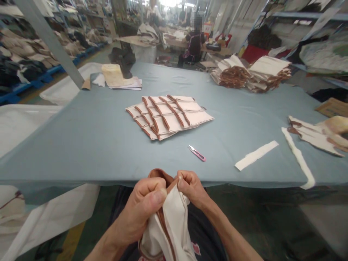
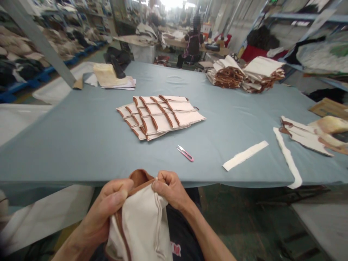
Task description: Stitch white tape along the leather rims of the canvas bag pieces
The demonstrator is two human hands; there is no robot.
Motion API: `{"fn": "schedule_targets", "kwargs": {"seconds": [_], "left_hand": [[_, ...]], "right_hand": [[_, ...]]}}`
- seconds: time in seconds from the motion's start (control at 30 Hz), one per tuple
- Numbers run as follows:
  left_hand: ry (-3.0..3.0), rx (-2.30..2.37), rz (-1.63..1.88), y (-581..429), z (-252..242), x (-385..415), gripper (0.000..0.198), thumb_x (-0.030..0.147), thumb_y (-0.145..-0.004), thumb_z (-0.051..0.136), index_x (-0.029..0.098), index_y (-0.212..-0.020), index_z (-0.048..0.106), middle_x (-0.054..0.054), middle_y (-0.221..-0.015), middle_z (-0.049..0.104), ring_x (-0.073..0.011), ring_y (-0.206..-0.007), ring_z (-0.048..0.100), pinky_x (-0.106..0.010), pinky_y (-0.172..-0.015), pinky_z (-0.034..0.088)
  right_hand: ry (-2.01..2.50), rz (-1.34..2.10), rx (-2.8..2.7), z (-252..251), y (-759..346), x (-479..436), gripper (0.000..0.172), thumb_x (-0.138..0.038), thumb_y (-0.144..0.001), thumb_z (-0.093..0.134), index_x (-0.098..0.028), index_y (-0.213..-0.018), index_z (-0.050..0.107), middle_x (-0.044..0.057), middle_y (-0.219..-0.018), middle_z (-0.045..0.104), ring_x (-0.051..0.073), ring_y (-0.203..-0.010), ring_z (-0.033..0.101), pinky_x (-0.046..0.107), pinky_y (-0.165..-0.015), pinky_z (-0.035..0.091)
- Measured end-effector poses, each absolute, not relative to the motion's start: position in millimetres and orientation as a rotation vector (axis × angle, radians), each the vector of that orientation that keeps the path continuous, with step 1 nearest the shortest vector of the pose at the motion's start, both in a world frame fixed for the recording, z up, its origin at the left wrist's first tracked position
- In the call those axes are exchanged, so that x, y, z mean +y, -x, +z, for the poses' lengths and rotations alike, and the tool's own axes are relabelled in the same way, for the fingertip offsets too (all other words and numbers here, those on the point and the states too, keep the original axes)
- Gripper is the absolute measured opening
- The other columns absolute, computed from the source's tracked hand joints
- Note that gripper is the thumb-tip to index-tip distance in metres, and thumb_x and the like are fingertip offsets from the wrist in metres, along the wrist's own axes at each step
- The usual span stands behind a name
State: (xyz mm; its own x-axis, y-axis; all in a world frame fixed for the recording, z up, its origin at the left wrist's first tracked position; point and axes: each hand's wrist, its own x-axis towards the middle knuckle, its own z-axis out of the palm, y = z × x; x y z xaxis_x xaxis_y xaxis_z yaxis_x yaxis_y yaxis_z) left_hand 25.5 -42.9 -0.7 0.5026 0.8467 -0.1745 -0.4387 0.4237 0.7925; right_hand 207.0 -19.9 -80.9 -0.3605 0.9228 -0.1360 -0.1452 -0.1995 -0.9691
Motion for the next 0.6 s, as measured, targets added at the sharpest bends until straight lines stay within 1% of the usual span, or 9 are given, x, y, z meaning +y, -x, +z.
{"fn": "schedule_targets", "kwargs": {"seconds": [0.13, 0.2, 0.3, 0.37, 0.47, 0.53, 0.6], "left_hand": [[-0.739, 0.734, 0.932, -15, 7, -43, 0.073, 0.065, -0.075, 0.082, 0.022, -0.059, 0.025, 0.010, -0.054, 0.023, -0.0048, -0.047, 0.018, -0.018, -0.044, 0.019], [-0.781, 0.773, 0.949, -5, 10, -39, 0.072, 0.066, -0.077, 0.080, 0.022, -0.060, 0.027, 0.010, -0.054, 0.025, -0.0052, -0.048, 0.019, -0.017, -0.044, 0.020], [-0.985, 0.752, 0.911, 11, 9, -33, 0.068, 0.069, -0.082, 0.075, 0.021, -0.061, 0.032, 0.007, -0.057, 0.035, -0.0063, -0.048, 0.025, -0.018, -0.043, 0.020], [-1.102, 0.717, 0.908, 19, 9, -31, 0.066, 0.068, -0.087, 0.070, 0.020, -0.061, 0.031, 0.006, -0.057, 0.037, -0.0074, -0.048, 0.027, -0.020, -0.043, 0.020], [-1.306, 0.710, 1.012, 22, 13, -29, 0.062, 0.060, -0.096, 0.061, 0.020, -0.061, 0.029, 0.006, -0.055, 0.035, -0.0094, -0.046, 0.031, -0.023, -0.044, 0.023], [-1.587, 0.778, 1.106, 24, 18, -26, 0.057, 0.048, -0.100, 0.060, 0.019, -0.059, 0.034, 0.006, -0.053, 0.036, -0.0096, -0.047, 0.034, -0.024, -0.047, 0.025], [-1.861, 0.847, 1.105, 27, 21, -20, 0.049, 0.036, -0.100, 0.061, 0.019, -0.059, 0.042, 0.007, -0.053, 0.039, -0.0093, -0.048, 0.038, -0.024, -0.049, 0.028]], "right_hand": [[0.991, 1.664, -1.317, -59, -221, -20, 0.071, -0.084, -0.072, 0.072, -0.021, -0.064, 0.041, -0.009, -0.057, 0.032, 0.007, -0.053, 0.023, 0.022, -0.048, 0.019], [0.992, 1.658, -1.360, -41, -230, -22, 0.066, -0.079, -0.077, 0.073, -0.020, -0.066, 0.047, -0.008, -0.058, 0.033, 0.007, -0.054, 0.025, 0.022, -0.049, 0.020], [1.009, 1.628, -1.431, -13, -244, -24, 0.055, -0.066, -0.085, 0.075, -0.018, -0.070, 0.053, -0.006, -0.061, 0.037, 0.008, -0.056, 0.029, 0.022, -0.051, 0.022], [1.013, 1.598, -1.466, 2, -250, -25, 0.053, -0.064, -0.086, 0.075, -0.017, -0.072, 0.055, -0.006, -0.063, 0.039, 0.008, -0.058, 0.030, 0.022, -0.051, 0.021], [0.998, 1.583, -1.466, 15, -253, -23, 0.052, -0.064, -0.086, 0.076, -0.017, -0.073, 0.056, -0.006, -0.062, 0.037, 0.008, -0.056, 0.028, 0.022, -0.049, 0.021], [0.991, 1.569, -1.446, 20, -255, -22, 0.051, -0.064, -0.085, 0.076, -0.017, -0.075, 0.057, -0.007, -0.061, 0.037, 0.007, -0.054, 0.027, 0.021, -0.048, 0.022], [1.008, 1.520, -1.450, 26, -258, -22, 0.049, -0.063, -0.086, 0.076, -0.017, -0.077, 0.060, -0.007, -0.061, 0.037, 0.007, -0.054, 0.028, 0.021, -0.047, 0.021]]}}
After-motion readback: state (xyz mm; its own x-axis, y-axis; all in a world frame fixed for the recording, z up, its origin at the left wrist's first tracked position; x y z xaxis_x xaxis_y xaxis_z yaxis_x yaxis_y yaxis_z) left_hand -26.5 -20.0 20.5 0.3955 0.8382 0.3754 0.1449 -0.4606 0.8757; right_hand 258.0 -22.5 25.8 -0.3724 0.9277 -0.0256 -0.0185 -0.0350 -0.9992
